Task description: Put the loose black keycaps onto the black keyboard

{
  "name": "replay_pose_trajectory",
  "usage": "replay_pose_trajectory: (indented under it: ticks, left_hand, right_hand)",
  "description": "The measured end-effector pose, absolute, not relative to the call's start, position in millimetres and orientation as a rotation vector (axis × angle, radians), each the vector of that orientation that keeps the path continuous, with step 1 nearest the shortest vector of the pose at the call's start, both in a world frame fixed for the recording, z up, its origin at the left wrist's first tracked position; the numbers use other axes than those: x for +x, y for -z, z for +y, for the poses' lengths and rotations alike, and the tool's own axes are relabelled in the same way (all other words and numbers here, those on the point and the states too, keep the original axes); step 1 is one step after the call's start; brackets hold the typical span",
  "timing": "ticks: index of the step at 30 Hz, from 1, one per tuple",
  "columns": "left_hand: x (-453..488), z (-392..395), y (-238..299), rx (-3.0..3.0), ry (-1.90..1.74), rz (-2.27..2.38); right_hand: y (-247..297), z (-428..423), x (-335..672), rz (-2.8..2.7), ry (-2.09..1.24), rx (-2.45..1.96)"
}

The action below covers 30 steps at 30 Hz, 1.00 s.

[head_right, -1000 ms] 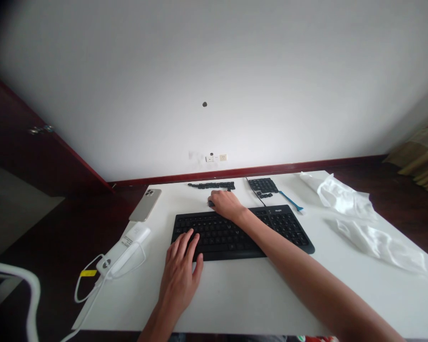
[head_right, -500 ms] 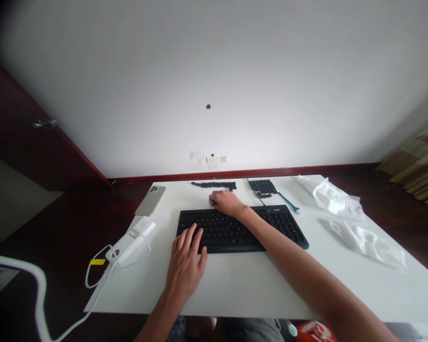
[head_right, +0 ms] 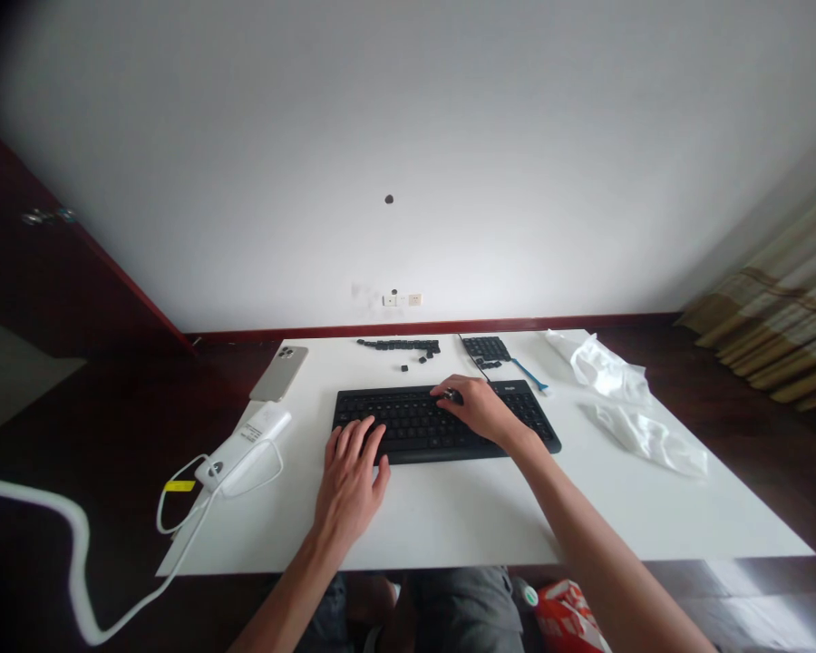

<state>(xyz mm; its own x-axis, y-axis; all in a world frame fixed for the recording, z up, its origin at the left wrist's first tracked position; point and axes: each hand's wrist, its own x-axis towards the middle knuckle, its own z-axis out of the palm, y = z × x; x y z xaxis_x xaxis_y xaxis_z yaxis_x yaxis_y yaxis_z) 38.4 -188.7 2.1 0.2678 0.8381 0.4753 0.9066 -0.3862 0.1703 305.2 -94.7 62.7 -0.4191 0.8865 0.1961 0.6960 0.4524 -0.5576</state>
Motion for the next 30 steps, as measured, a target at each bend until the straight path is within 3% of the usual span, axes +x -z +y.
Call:
replay_pose_trajectory:
  ticks: [20, 30]
  left_hand:
    - [37, -188, -1, -2.418, 0.797, -1.688]
    - [37, -189, -3, -2.422, 0.756, -1.708]
  right_hand:
    - [-44, -101, 293, -2.187, -0.503, -1.504]
    - [-58, -94, 283, -2.426, -0.338, -1.632]
